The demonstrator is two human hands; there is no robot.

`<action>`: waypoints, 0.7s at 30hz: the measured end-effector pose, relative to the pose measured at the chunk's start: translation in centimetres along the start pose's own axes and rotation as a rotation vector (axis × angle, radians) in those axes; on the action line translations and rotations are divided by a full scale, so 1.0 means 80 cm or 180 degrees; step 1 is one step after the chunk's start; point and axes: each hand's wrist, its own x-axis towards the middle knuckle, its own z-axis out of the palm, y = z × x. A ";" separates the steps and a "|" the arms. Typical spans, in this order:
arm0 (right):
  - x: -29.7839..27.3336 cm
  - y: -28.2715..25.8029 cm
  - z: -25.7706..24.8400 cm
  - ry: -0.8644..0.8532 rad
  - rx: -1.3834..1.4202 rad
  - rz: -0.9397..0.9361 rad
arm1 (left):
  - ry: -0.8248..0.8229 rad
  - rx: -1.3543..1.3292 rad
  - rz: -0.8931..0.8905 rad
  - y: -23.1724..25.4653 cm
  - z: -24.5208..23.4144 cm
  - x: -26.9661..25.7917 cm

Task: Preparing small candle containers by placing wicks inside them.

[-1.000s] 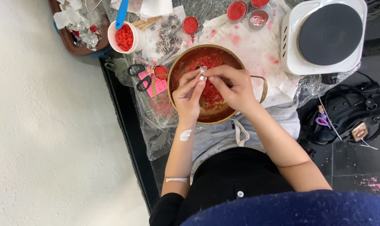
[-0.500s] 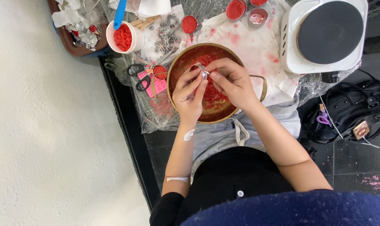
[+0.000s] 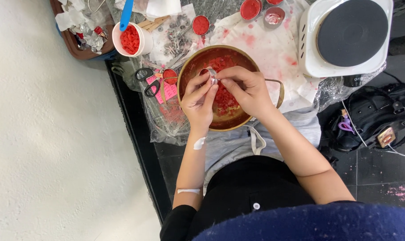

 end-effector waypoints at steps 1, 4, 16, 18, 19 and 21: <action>0.001 -0.002 0.000 0.0001 0.0000 0.0002 | -0.0001 0.0000 -0.0002 -0.001 -0.001 0.000; 0.002 -0.007 0.001 0.0003 -0.0234 0.0025 | 0.0008 -0.0140 -0.0043 -0.003 -0.004 0.001; 0.001 -0.013 0.003 -0.0013 -0.0597 -0.0206 | 0.0013 -0.0023 -0.0188 -0.004 -0.008 0.005; -0.001 -0.010 0.001 -0.0056 -0.0323 -0.0076 | -0.0070 -0.0100 -0.0186 -0.003 -0.008 0.006; -0.001 -0.008 0.000 -0.0055 -0.0327 -0.0082 | -0.0073 -0.0103 -0.0180 -0.005 -0.009 0.006; -0.002 -0.004 -0.001 -0.0139 -0.0287 -0.0079 | -0.0095 -0.0165 -0.0191 -0.007 -0.010 0.004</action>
